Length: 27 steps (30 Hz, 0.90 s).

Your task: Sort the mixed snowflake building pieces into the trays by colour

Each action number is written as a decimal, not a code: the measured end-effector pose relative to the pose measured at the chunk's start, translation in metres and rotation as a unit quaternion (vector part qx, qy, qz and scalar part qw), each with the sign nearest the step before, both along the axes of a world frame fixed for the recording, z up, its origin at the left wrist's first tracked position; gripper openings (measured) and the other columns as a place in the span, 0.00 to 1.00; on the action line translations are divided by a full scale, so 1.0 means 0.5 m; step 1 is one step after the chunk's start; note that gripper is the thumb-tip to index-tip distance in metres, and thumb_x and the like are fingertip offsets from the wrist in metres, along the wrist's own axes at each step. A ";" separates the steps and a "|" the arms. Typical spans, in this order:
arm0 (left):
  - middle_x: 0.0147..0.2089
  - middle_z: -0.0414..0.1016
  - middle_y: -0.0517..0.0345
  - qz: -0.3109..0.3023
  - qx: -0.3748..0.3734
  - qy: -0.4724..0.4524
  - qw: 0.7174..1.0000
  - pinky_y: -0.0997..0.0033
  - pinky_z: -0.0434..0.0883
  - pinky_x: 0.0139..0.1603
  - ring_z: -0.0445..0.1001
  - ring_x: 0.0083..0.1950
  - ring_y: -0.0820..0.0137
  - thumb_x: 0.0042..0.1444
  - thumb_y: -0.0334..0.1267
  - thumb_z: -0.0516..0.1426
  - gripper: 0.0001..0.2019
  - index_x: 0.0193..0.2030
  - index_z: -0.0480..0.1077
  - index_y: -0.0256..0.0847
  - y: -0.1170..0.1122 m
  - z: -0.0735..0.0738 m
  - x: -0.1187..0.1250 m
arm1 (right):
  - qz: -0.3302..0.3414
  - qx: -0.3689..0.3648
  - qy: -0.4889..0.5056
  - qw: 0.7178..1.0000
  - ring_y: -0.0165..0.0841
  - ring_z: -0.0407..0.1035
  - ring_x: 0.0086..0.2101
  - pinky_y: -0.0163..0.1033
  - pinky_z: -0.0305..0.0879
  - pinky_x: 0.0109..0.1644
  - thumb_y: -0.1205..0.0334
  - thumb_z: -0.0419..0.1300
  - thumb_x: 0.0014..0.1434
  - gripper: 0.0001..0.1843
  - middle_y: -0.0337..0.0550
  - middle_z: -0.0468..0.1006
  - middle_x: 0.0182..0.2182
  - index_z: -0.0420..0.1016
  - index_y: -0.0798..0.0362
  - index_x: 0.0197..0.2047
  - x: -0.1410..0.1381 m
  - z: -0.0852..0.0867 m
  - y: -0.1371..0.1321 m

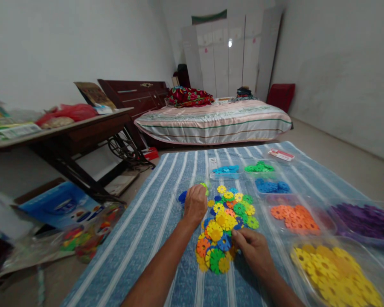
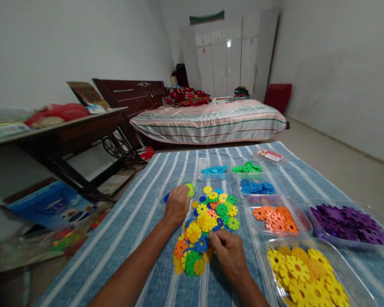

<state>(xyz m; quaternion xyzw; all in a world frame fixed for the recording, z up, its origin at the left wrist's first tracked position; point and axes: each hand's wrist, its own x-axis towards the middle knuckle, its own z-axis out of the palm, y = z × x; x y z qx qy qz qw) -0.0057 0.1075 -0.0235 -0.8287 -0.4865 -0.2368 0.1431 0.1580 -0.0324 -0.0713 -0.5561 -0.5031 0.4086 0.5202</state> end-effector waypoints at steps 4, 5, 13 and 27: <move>0.46 0.75 0.47 -0.083 0.069 -0.078 0.991 0.57 0.69 0.56 0.71 0.51 0.60 0.58 0.31 0.52 0.09 0.44 0.70 0.36 -0.071 -0.007 0.004 | -0.002 -0.002 -0.010 1.000 0.29 0.59 0.24 0.35 0.53 0.29 0.45 0.54 0.59 0.25 0.38 0.64 0.19 0.66 0.54 0.19 0.001 -0.001 0.000; 0.46 0.76 0.48 -0.108 0.064 -0.091 0.988 0.59 0.70 0.55 0.72 0.51 0.61 0.59 0.31 0.52 0.10 0.45 0.70 0.36 -0.090 -0.012 0.002 | -0.002 0.000 -0.010 1.000 0.29 0.59 0.24 0.35 0.53 0.29 0.45 0.54 0.59 0.25 0.37 0.64 0.19 0.66 0.54 0.19 0.002 0.000 0.000; 0.51 0.75 0.42 -0.052 -0.127 -0.185 0.973 0.55 0.73 0.54 0.74 0.53 0.59 0.60 0.42 0.53 0.15 0.48 0.71 0.36 -0.158 -0.084 -0.017 | -0.004 0.003 -0.011 1.000 0.30 0.61 0.23 0.35 0.55 0.29 0.45 0.54 0.59 0.25 0.39 0.66 0.18 0.67 0.54 0.18 0.005 0.008 -0.003; 0.57 0.72 0.44 -0.028 -0.190 -0.350 0.917 0.55 0.68 0.61 0.70 0.59 0.62 0.59 0.40 0.54 0.16 0.51 0.69 0.38 -0.206 -0.095 0.037 | -0.006 0.013 -0.023 1.000 0.29 0.59 0.23 0.35 0.55 0.29 0.46 0.56 0.59 0.24 0.37 0.64 0.18 0.65 0.53 0.18 0.011 0.004 -0.003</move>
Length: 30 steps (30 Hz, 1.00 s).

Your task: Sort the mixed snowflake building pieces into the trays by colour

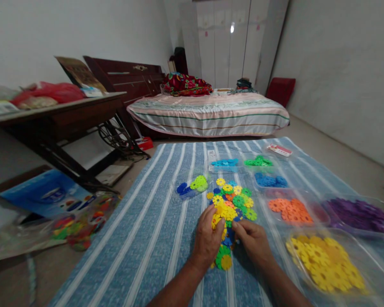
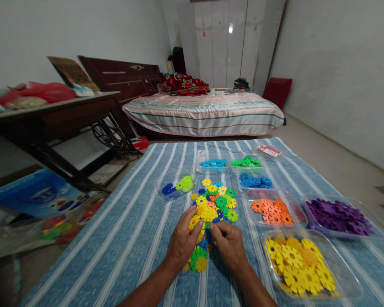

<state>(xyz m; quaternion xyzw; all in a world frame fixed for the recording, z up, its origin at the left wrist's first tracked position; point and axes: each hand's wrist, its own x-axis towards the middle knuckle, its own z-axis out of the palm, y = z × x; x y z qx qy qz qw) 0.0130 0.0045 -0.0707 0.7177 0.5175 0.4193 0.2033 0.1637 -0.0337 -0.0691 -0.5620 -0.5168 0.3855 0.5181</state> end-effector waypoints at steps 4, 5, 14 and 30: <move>0.53 0.75 0.47 0.006 -0.013 -0.022 1.000 0.57 0.69 0.60 0.72 0.56 0.63 0.57 0.38 0.54 0.13 0.47 0.71 0.39 0.000 0.010 0.000 | 0.000 -0.001 0.002 1.000 0.29 0.60 0.23 0.35 0.57 0.29 0.46 0.55 0.59 0.24 0.38 0.66 0.18 0.67 0.53 0.18 0.001 0.006 -0.001; 0.52 0.76 0.48 0.009 -0.025 -0.028 0.999 0.57 0.69 0.59 0.73 0.55 0.63 0.57 0.37 0.54 0.13 0.47 0.71 0.39 -0.001 0.015 0.000 | -0.001 -0.002 0.001 1.000 0.29 0.61 0.23 0.35 0.57 0.29 0.46 0.56 0.58 0.24 0.38 0.67 0.18 0.68 0.54 0.18 0.002 0.007 -0.001; 0.34 0.79 0.60 0.047 -0.148 -0.138 0.978 0.72 0.74 0.39 0.78 0.37 0.70 0.55 0.40 0.54 0.08 0.37 0.72 0.43 0.041 0.026 0.002 | -0.016 -0.006 -0.002 1.000 0.29 0.61 0.22 0.35 0.56 0.27 0.43 0.56 0.57 0.26 0.38 0.66 0.17 0.68 0.54 0.17 0.001 0.015 -0.002; 0.29 0.76 0.60 -0.059 -0.139 -0.153 0.977 0.74 0.72 0.34 0.76 0.31 0.71 0.50 0.39 0.57 0.09 0.37 0.72 0.39 0.095 0.015 0.001 | -0.047 0.005 -0.037 0.998 0.31 0.62 0.22 0.37 0.59 0.29 0.43 0.57 0.57 0.26 0.39 0.68 0.17 0.68 0.53 0.17 -0.004 0.021 -0.007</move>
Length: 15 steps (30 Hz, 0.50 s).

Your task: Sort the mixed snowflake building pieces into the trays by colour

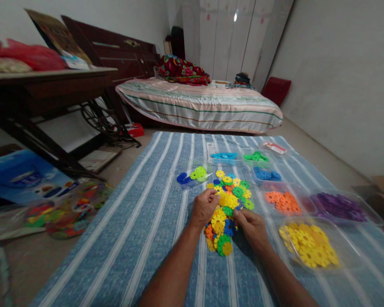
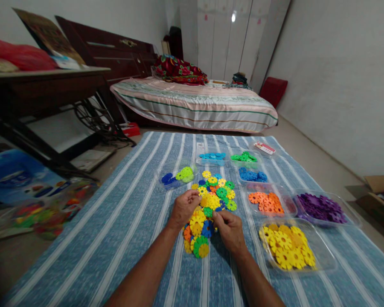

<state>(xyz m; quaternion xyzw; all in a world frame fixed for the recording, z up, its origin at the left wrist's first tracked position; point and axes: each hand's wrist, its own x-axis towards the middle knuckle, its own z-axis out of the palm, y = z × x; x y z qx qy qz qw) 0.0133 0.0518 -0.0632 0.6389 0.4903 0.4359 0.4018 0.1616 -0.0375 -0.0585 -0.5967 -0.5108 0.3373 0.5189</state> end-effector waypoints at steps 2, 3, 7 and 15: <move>0.28 0.75 0.61 -0.008 0.001 0.009 1.000 0.75 0.72 0.32 0.75 0.29 0.73 0.49 0.38 0.58 0.10 0.38 0.72 0.39 -0.001 0.004 0.000 | -0.004 0.000 -0.006 1.000 0.30 0.62 0.22 0.37 0.58 0.28 0.43 0.56 0.57 0.26 0.39 0.67 0.17 0.68 0.53 0.17 -0.003 -0.001 -0.001; 0.27 0.75 0.62 -0.010 0.003 0.015 1.000 0.76 0.71 0.31 0.74 0.28 0.73 0.49 0.37 0.58 0.10 0.38 0.72 0.39 -0.002 0.006 0.000 | -0.005 0.000 -0.012 1.000 0.30 0.61 0.22 0.37 0.57 0.28 0.43 0.56 0.58 0.26 0.38 0.67 0.17 0.67 0.53 0.17 -0.004 -0.002 -0.002; 0.26 0.73 0.64 -0.022 0.006 0.025 0.999 0.78 0.70 0.30 0.72 0.27 0.75 0.49 0.36 0.57 0.09 0.38 0.73 0.40 -0.003 0.014 -0.001 | 0.003 -0.002 -0.082 0.997 0.28 0.59 0.21 0.35 0.53 0.26 0.46 0.54 0.60 0.25 0.37 0.65 0.17 0.67 0.53 0.18 -0.011 0.001 -0.010; 0.26 0.75 0.64 -0.030 0.019 0.032 0.999 0.77 0.70 0.32 0.73 0.27 0.75 0.50 0.35 0.56 0.10 0.39 0.74 0.40 0.007 0.000 -0.003 | -0.088 0.163 -0.438 0.880 0.35 0.65 0.31 0.39 0.57 0.38 0.60 0.50 0.65 0.16 0.45 0.73 0.26 0.74 0.53 0.30 -0.027 0.044 0.017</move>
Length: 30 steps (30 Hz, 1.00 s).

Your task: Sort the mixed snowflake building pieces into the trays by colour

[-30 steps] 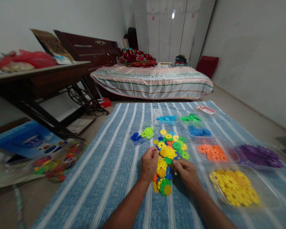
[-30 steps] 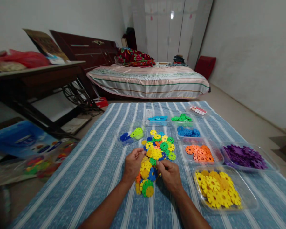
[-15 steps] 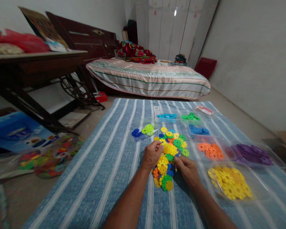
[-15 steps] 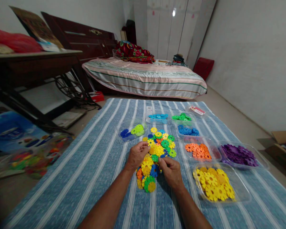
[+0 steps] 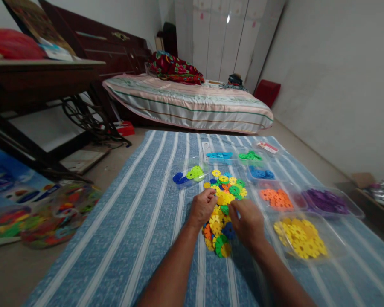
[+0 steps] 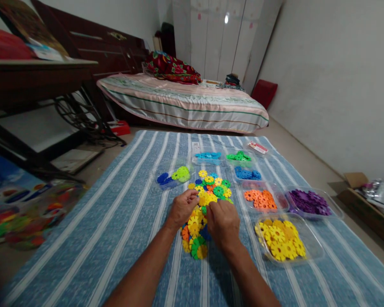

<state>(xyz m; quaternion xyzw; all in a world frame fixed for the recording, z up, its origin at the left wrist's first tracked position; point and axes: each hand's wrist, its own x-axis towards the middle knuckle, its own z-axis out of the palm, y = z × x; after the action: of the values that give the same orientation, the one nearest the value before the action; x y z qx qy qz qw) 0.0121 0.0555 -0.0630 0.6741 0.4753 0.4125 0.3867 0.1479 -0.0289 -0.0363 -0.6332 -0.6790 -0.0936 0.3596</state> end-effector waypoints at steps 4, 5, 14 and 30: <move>0.31 0.78 0.59 -0.006 0.005 -0.012 1.000 0.74 0.72 0.36 0.76 0.33 0.71 0.52 0.34 0.53 0.11 0.40 0.75 0.41 0.008 -0.008 -0.002 | 0.035 -0.036 -0.088 0.995 0.43 0.64 0.47 0.46 0.56 0.49 0.58 0.55 0.63 0.10 0.53 0.74 0.42 0.75 0.53 0.42 -0.024 0.017 0.046; 0.34 0.79 0.58 -0.001 0.005 -0.015 1.000 0.73 0.73 0.37 0.77 0.35 0.70 0.52 0.34 0.53 0.11 0.40 0.75 0.41 0.010 -0.009 -0.002 | 0.032 -0.074 -0.104 0.991 0.43 0.63 0.46 0.46 0.56 0.49 0.57 0.56 0.62 0.10 0.52 0.74 0.42 0.74 0.52 0.41 -0.029 0.017 0.055; 0.35 0.80 0.59 0.009 0.011 0.011 1.000 0.71 0.74 0.41 0.78 0.37 0.68 0.50 0.41 0.55 0.11 0.38 0.74 0.42 0.031 -0.009 -0.004 | 0.003 -0.150 -0.146 0.978 0.39 0.63 0.40 0.43 0.54 0.44 0.63 0.54 0.63 0.07 0.45 0.73 0.36 0.72 0.51 0.36 -0.028 -0.010 0.057; 0.32 0.78 0.59 -0.001 0.009 0.008 1.000 0.72 0.72 0.38 0.77 0.34 0.69 0.51 0.41 0.53 0.12 0.37 0.74 0.39 0.026 -0.015 -0.001 | -0.009 0.073 -0.038 0.997 0.33 0.71 0.37 0.44 0.61 0.53 0.69 0.53 0.63 0.09 0.44 0.78 0.34 0.73 0.52 0.37 0.119 0.073 -0.119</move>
<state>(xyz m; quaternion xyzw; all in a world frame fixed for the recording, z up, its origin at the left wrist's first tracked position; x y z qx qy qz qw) 0.0116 0.0687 -0.0705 0.6818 0.4737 0.4107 0.3769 0.2073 -0.0884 0.0000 -0.6071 -0.6779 -0.1706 0.3778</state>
